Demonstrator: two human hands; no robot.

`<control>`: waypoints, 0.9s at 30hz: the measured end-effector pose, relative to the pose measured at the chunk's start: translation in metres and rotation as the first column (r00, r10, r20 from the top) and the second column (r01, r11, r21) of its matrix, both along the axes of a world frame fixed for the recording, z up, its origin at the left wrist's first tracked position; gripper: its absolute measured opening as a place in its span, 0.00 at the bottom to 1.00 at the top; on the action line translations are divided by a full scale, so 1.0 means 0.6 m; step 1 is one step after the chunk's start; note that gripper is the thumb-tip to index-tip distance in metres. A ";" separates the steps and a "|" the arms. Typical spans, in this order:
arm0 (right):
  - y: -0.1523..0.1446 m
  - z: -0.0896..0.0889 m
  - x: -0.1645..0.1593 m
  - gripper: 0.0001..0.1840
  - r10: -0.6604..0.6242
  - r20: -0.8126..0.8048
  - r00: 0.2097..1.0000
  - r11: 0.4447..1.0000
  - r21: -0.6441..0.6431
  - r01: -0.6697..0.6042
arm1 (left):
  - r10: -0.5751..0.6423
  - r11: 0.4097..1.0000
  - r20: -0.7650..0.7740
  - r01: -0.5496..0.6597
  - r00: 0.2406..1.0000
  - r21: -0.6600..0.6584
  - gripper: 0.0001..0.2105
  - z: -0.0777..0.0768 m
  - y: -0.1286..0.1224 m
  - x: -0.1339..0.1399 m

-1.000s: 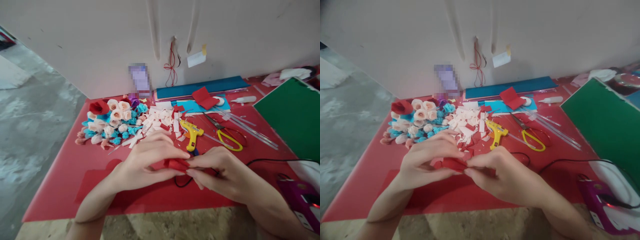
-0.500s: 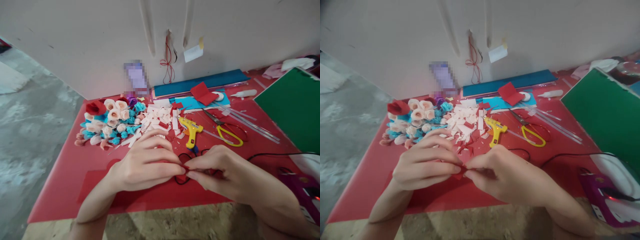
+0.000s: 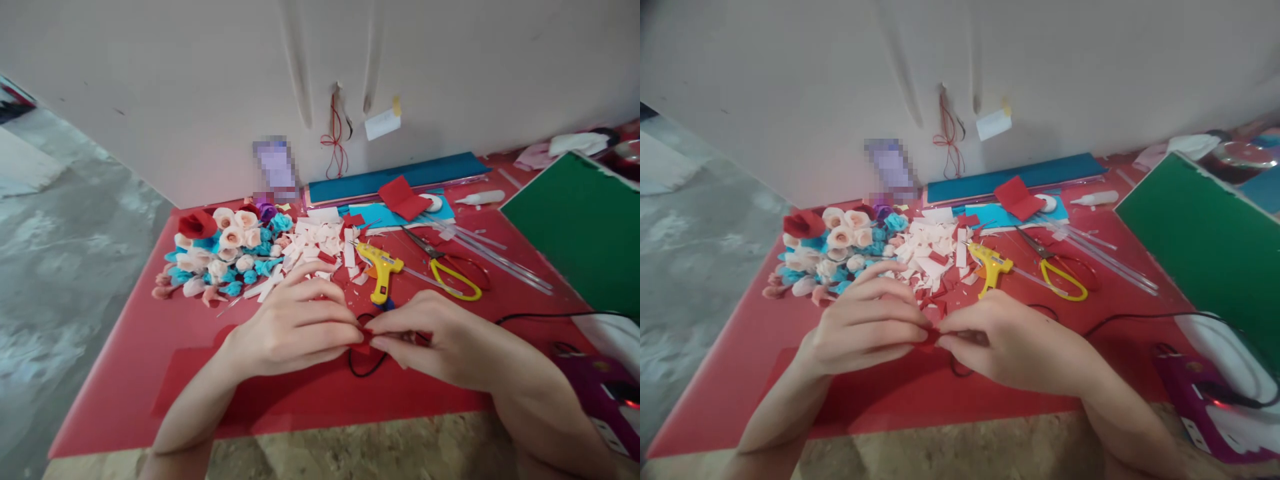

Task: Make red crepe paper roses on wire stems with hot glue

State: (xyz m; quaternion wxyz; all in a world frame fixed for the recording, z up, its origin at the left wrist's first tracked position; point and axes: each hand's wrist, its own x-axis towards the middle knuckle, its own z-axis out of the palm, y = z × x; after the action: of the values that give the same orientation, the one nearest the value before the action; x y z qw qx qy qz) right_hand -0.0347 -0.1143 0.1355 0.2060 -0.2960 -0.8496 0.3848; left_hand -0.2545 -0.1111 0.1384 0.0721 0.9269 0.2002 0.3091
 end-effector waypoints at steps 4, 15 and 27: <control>0.003 0.003 0.002 0.11 0.020 0.056 0.998 0.999 -0.048 -0.017 | 0.000 1.000 -0.030 0.000 1.000 0.010 0.07 -0.004 0.001 0.000; 0.009 0.008 -0.003 0.13 0.054 0.139 0.989 0.989 -0.144 -0.034 | 0.047 0.997 -0.022 -0.045 0.999 0.068 0.05 -0.017 -0.006 0.001; 0.051 -0.081 0.078 0.15 -0.609 -0.078 0.789 0.786 0.072 0.614 | 0.343 0.928 0.167 -0.361 0.924 0.091 0.01 -0.116 -0.056 -0.089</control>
State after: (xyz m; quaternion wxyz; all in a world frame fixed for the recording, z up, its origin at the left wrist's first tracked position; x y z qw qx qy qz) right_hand 0.0122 -0.0836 0.0869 0.3546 -0.5351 -0.7197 0.2643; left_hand -0.3081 -0.1444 0.0690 -0.0256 0.8528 0.3387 0.3966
